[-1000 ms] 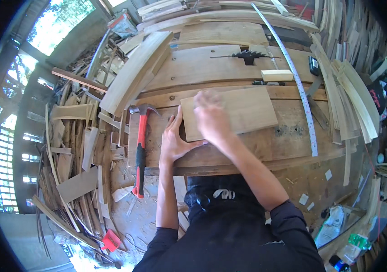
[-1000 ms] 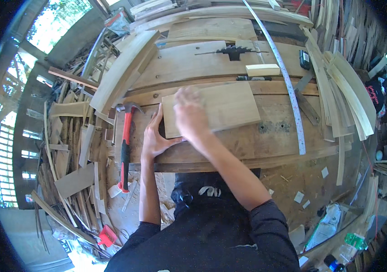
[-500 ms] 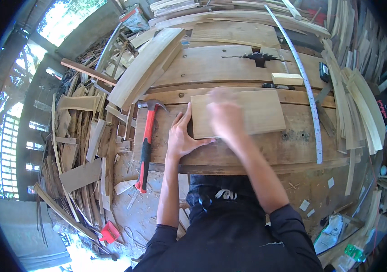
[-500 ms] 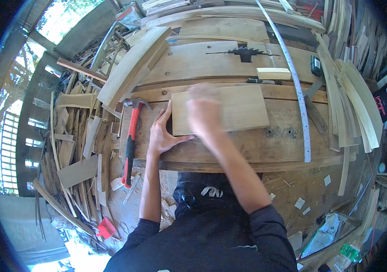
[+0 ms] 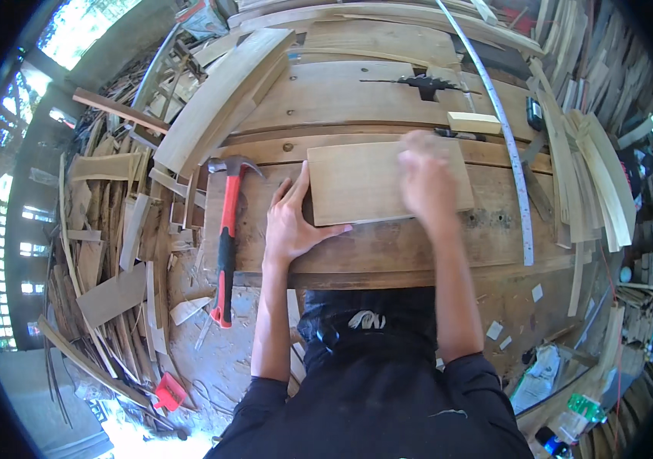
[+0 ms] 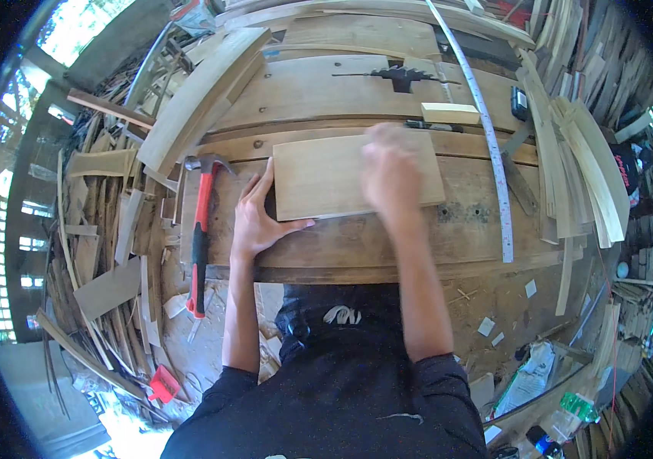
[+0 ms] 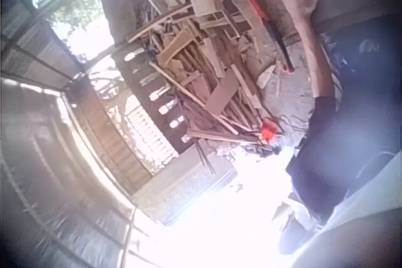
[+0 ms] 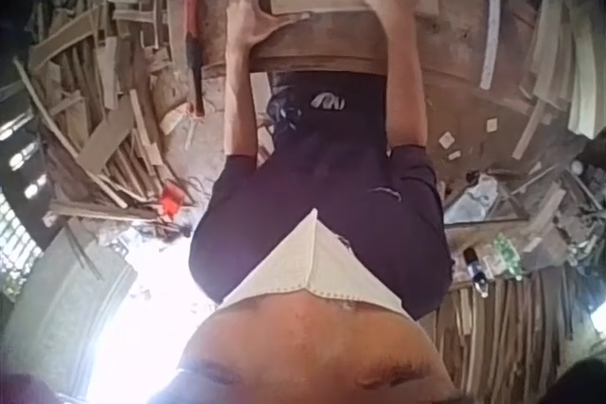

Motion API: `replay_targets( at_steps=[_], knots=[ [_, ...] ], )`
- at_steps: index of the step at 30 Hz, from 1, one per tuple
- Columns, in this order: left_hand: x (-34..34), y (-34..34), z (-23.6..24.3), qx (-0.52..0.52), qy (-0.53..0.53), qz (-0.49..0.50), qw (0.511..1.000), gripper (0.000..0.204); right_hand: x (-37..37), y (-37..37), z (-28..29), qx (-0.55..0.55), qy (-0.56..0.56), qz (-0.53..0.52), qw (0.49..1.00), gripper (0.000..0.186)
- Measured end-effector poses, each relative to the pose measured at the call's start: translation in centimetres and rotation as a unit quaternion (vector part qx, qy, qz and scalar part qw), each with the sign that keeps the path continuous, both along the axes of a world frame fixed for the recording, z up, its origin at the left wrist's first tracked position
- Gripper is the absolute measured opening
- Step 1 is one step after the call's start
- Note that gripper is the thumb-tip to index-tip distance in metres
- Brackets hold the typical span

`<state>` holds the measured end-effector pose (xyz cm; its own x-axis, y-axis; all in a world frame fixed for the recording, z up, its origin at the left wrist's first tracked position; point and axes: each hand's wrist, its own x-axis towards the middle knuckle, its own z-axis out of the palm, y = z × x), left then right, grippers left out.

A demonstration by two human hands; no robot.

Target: Measuring and sanding a piece of wood on a workbench.

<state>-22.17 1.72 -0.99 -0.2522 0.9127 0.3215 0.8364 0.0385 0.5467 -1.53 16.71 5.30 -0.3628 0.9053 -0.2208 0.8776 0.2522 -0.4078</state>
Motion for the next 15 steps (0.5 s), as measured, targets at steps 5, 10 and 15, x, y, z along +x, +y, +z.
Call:
replay_targets(
  at_steps=[5, 10, 15],
  knots=[
    [-0.2, -0.1, -0.9, 0.003, -0.009, -0.005, 1.0, 0.135, -1.7, -8.9, -4.8, 0.187, 0.23, 0.162, 0.941, 0.034],
    [-0.1, 0.0, -0.2, 0.017, -0.012, -0.013, 1.0, 0.135, 7.1, -4.6, -5.3, 0.269, 0.139, -0.014, 0.953, 0.036],
    [0.0, 0.3, -0.5, 0.03, 0.002, -0.029, 0.999, 0.134, 2.4, -5.9, -5.7, 0.266, 0.17, 0.038, 0.948, 0.036]
  ],
)
